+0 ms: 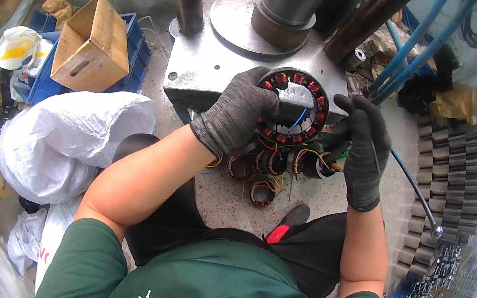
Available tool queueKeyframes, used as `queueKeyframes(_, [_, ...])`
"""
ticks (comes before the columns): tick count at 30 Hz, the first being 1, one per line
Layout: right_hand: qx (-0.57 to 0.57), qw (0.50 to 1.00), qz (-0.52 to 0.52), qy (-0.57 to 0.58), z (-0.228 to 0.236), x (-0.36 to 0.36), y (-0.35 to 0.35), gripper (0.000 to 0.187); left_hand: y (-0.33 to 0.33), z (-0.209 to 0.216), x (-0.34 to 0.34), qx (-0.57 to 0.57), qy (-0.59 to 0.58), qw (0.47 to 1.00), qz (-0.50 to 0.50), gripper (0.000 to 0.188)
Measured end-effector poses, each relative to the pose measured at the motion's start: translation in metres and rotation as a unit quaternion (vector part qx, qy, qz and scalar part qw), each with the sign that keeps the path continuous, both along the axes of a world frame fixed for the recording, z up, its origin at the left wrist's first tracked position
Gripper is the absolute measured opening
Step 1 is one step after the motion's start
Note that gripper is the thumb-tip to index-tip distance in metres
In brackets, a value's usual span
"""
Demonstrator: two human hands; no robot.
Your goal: The person organizes wires on a stator, places a metal sleeve into a hydraulic press, and uses the press to fit the stator into the sleeve.
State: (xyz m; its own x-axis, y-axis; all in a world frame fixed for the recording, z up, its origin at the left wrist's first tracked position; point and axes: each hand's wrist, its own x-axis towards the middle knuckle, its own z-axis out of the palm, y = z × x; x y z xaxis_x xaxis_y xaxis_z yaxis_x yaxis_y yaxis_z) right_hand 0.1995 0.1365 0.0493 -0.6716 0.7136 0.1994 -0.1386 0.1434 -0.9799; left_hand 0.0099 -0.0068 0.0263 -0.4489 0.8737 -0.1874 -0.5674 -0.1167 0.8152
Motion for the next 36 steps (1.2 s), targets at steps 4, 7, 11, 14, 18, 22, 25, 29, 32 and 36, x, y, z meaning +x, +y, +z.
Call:
queueKeyframes(4, [0.112, 0.976, 0.063, -0.178, -0.001, -0.005, 0.002, 0.048, 0.0, 0.005, 0.006, -0.028, 0.024, 0.999, -0.029, 0.069])
queueKeyframes(7, [0.099, 0.974, 0.115, -0.17, -0.009, -0.008, 0.001, 0.046, 0.001, 0.014, 0.013, -0.059, 0.075, 0.995, -0.039, 0.077])
queueKeyframes(11, [-0.015, 0.981, 0.11, -0.162, -0.015, -0.011, 0.002, 0.043, 0.001, 0.009, 0.01, -0.047, 0.239, 0.97, 0.0, 0.089])
queueKeyframes(14, [-0.124, 0.986, 0.088, -0.065, -0.027, -0.015, 0.0, 0.041, 0.005, -0.001, 0.01, 0.004, 0.268, 0.963, 0.035, 0.098])
queueKeyframes(18, [-0.156, 0.985, 0.064, -0.02, -0.026, -0.018, 0.0, 0.04, 0.007, -0.017, 0.004, -0.01, 0.327, 0.94, 0.101, 0.091])
queueKeyframes(22, [-0.169, 0.984, 0.045, 0.034, -0.023, -0.023, -0.005, 0.039, 0.002, -0.01, 0.009, -0.032, 0.259, 0.961, 0.088, 0.084])
queueKeyframes(25, [-0.184, 0.981, 0.039, 0.042, -0.027, -0.023, -0.006, 0.038, 0.002, -0.011, 0.02, -0.013, 0.167, 0.983, 0.079, 0.067])
queueKeyframes(29, [-0.214, 0.975, 0.047, 0.046, -0.027, -0.024, -0.012, 0.035, 0.007, -0.017, 0.03, -0.016, 0.153, 0.982, 0.107, 0.05])
queueKeyframes(32, [-0.23, 0.97, 0.062, 0.054, -0.024, -0.023, -0.017, 0.032, 0.008, -0.016, 0.032, -0.002, 0.146, 0.985, 0.097, 0.053])
queueKeyframes(36, [-0.264, 0.96, 0.073, 0.06, -0.027, -0.025, -0.019, 0.032, 0.009, -0.012, 0.034, 0.033, 0.108, 0.992, 0.057, 0.055])
